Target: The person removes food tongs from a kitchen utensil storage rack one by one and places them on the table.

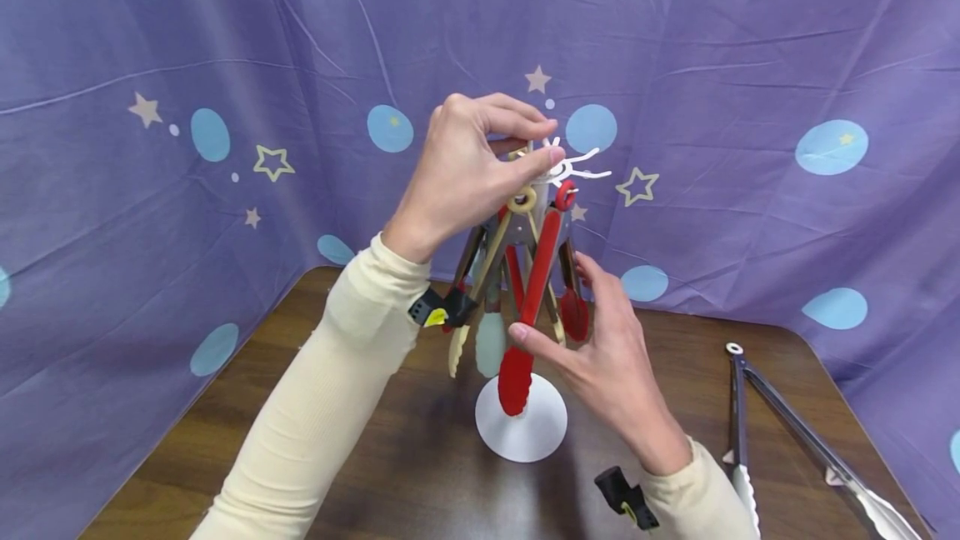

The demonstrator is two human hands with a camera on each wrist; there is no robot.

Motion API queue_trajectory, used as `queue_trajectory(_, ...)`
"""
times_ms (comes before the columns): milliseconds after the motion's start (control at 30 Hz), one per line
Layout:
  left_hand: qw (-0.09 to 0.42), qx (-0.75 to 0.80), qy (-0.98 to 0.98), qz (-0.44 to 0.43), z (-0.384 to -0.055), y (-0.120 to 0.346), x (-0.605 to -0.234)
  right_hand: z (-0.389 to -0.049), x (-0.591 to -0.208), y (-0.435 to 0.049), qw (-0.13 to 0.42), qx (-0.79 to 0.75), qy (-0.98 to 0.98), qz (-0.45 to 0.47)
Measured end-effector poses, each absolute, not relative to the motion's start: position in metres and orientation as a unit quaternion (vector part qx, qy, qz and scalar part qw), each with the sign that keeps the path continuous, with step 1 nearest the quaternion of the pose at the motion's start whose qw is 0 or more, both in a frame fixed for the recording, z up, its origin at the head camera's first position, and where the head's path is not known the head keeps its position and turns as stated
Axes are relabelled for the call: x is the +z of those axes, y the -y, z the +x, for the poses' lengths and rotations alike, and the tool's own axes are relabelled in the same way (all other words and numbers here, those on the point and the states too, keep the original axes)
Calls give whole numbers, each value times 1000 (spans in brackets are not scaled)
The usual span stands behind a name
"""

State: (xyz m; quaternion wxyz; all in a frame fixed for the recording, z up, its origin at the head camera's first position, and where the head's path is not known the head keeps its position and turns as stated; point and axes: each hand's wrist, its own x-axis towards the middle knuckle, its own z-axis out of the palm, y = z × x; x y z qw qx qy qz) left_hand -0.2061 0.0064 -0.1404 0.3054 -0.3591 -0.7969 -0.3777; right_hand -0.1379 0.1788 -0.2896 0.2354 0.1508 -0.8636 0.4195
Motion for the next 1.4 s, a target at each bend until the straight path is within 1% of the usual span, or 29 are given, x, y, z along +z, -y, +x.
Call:
queue_trajectory(167,305,-380,796,-360,-207,-6,-141,-138,-288,-177,243,419,861,153)
queue_trajectory(467,287,-376,808,-351,-206,-4,-138,-136,-286,-175,253,432,853,147)
queue_trajectory(1400,290,-371,810,-351,-206,-4,-139,-129,-277,-178,274,439,846,126)
